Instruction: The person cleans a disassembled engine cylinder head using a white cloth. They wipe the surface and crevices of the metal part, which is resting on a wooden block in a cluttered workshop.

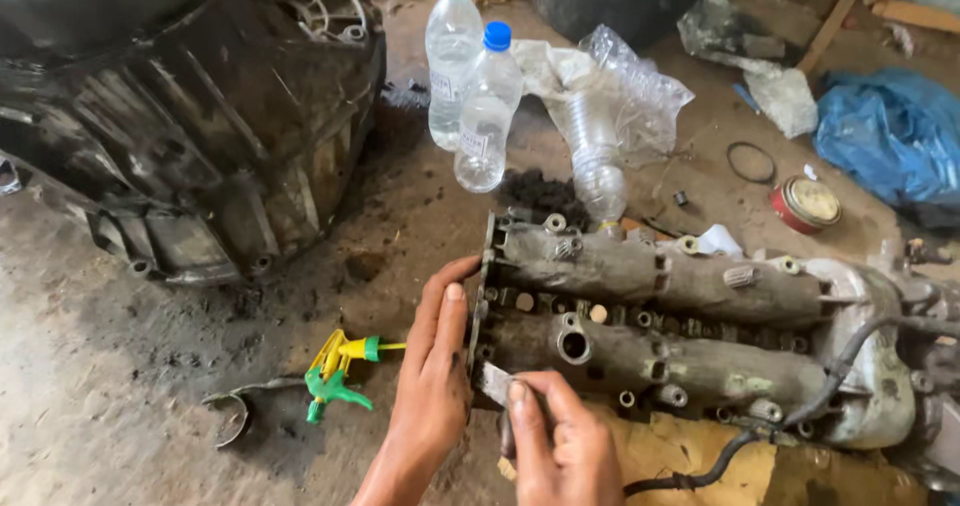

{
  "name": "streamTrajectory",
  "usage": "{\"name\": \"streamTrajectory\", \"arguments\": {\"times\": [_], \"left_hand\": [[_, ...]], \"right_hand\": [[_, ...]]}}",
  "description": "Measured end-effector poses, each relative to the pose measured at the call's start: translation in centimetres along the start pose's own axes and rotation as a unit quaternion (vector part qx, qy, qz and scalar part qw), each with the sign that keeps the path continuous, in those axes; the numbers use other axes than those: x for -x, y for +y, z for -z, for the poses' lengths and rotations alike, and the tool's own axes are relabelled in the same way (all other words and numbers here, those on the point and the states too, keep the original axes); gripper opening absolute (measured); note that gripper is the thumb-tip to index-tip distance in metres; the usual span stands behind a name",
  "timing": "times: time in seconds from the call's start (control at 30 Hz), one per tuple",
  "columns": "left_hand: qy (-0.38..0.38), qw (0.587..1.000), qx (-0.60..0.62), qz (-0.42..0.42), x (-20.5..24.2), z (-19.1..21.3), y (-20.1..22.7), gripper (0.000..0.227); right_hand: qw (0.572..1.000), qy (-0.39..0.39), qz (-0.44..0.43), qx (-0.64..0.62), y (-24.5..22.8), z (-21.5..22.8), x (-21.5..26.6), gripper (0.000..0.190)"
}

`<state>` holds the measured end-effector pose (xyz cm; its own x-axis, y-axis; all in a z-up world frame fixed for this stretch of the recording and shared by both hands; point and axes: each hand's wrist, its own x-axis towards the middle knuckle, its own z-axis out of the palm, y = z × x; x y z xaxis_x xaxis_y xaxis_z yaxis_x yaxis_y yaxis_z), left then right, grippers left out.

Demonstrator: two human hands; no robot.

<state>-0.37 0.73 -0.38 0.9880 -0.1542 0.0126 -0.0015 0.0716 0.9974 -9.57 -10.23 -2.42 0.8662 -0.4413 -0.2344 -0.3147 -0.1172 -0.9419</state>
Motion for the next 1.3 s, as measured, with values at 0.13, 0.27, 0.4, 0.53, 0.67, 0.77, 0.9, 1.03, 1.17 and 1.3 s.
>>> {"name": "streamTrajectory", "arguments": {"times": [0.13,0.27,0.4,0.53,0.67,0.77,0.9,1.03,1.17,1.3], "left_hand": [[-0.004,1.000,0.018,-0.023,-0.5,-0.2,0.5,0.045],[0.004,1.000,-0.009,0.004,0.4,0.0,0.3,0.045],[-0.005,1.000,0.007,-0.025,-0.6,0.0,0.6,0.045],[-0.010,0.999,0.044,0.007,0.0,-0.1,0.6,0.045],[-0.009,0.998,0.056,0.032,-0.1,-0.2,0.6,0.045],[0.000,0.999,0.025,0.027,-0.2,-0.2,0.7,0.045],[0.000,1.000,0.026,0.003,-0.2,0.0,0.4,0.044],[-0.002,0.999,0.039,0.008,-0.2,-0.2,0.7,0.044],[0.008,1.000,0.021,0.000,0.1,-0.2,0.3,0.044],[0.006,1.000,0.022,-0.003,-0.3,-0.2,0.3,0.043]], "right_hand": [[0.992,0.061,0.086,0.072,-0.9,-0.7,-1.1,0.022],[0.997,0.060,-0.037,-0.038,0.6,-1.2,0.6,0.021],[0.986,0.160,0.015,0.045,2.0,-3.3,0.7,0.020],[0.990,0.119,-0.047,0.058,2.1,-2.9,0.5,0.019],[0.990,0.039,-0.134,0.021,2.9,-0.7,-0.5,0.023],[0.981,0.153,0.048,0.110,4.1,-2.9,0.5,0.026],[0.995,-0.046,-0.066,-0.059,2.8,-0.1,-0.7,0.031],[0.993,0.009,-0.117,0.033,0.0,-1.0,-0.2,0.025],[0.997,0.033,-0.057,0.042,-1.0,-1.3,1.3,0.021],[0.995,0.031,0.002,0.094,-3.0,-0.7,1.8,0.019]]}}
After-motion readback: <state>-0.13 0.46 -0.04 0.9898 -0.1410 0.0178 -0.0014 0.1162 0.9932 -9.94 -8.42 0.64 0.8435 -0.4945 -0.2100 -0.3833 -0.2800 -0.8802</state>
